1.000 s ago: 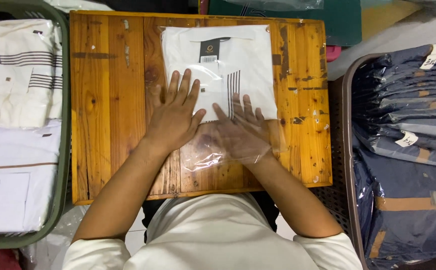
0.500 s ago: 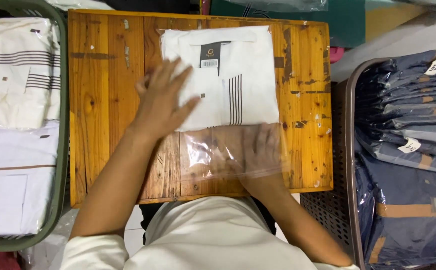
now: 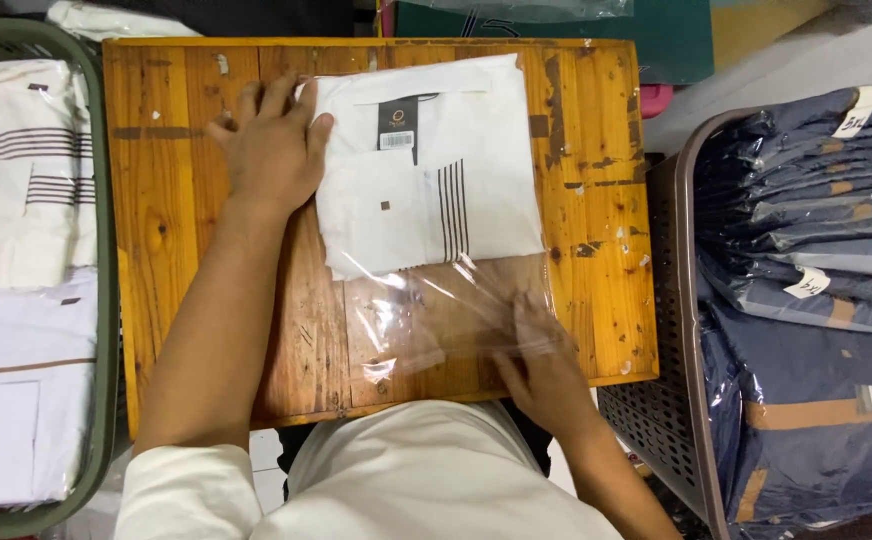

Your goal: Folding a white shirt and carefully inserting it into a clear plastic bag for final packaging.

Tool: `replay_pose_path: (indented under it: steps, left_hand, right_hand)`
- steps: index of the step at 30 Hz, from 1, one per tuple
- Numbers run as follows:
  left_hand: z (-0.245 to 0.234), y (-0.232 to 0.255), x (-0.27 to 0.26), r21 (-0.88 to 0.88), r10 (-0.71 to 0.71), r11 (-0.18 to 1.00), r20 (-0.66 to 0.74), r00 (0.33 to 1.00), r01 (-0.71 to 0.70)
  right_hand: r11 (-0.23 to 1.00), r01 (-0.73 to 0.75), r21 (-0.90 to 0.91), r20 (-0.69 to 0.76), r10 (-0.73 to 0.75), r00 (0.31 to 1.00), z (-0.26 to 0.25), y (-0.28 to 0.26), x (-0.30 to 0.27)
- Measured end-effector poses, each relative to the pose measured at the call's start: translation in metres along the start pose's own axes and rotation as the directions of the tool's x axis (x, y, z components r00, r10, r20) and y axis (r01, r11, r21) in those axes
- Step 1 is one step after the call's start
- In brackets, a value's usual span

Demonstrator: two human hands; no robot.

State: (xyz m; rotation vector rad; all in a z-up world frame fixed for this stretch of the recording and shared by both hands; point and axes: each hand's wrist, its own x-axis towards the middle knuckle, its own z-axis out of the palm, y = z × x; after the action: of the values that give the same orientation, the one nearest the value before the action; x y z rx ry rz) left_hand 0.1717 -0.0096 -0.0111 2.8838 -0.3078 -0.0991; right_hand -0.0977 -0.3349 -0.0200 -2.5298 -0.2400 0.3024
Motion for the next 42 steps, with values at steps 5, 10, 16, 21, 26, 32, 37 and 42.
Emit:
replay_pose_path:
  steps: [5,10,16,21,26,32,37,42]
  left_hand:
    - [-0.030,0.020,-0.020,-0.188,-0.198,0.958,0.115,0.973,0.217]
    - [-0.052,0.075,-0.042,0.057,0.045,0.996,0.275,0.961,-0.063]
    - [-0.014,0.098,-0.062,0.019,0.244,0.964,0.343,0.907,-0.266]
    - [0.002,0.091,-0.067,-0.023,0.255,0.966,0.274,0.927,-0.259]
    - [0.011,0.085,-0.064,-0.043,0.287,0.958,0.213,0.934,-0.284]
    - [0.030,0.054,-0.061,-0.451,0.396,0.822,0.014,0.918,-0.348]
    - [0.031,-0.006,-0.073,-0.382,0.247,0.843,-0.352,0.903,-0.380]
    - [-0.024,0.018,-0.111,-0.455,-0.259,0.840,0.138,0.956,0.294]
  right_hand:
    - [0.978,0.119,-0.174,-0.542,-0.195,0.817,0.019,0.078,-0.036]
    - [0.998,0.013,0.068,-0.711,0.040,0.702,-0.043,0.036,0.012]
    - [0.997,0.021,-0.071,-0.166,-0.032,0.986,-0.080,-0.035,0.127]
    - [0.971,0.118,-0.210,0.094,-0.100,0.990,-0.052,-0.020,0.168]
    - [0.949,0.181,-0.257,0.081,-0.165,0.983,-0.037,0.009,0.171]
    - [0.946,0.205,-0.253,0.086,-0.189,0.978,-0.035,0.020,0.172]
    - [0.971,0.198,-0.134,-0.123,-0.214,0.969,-0.069,0.041,0.155]
    - [0.945,0.050,-0.322,-0.293,-0.150,0.944,-0.069,0.092,0.129]
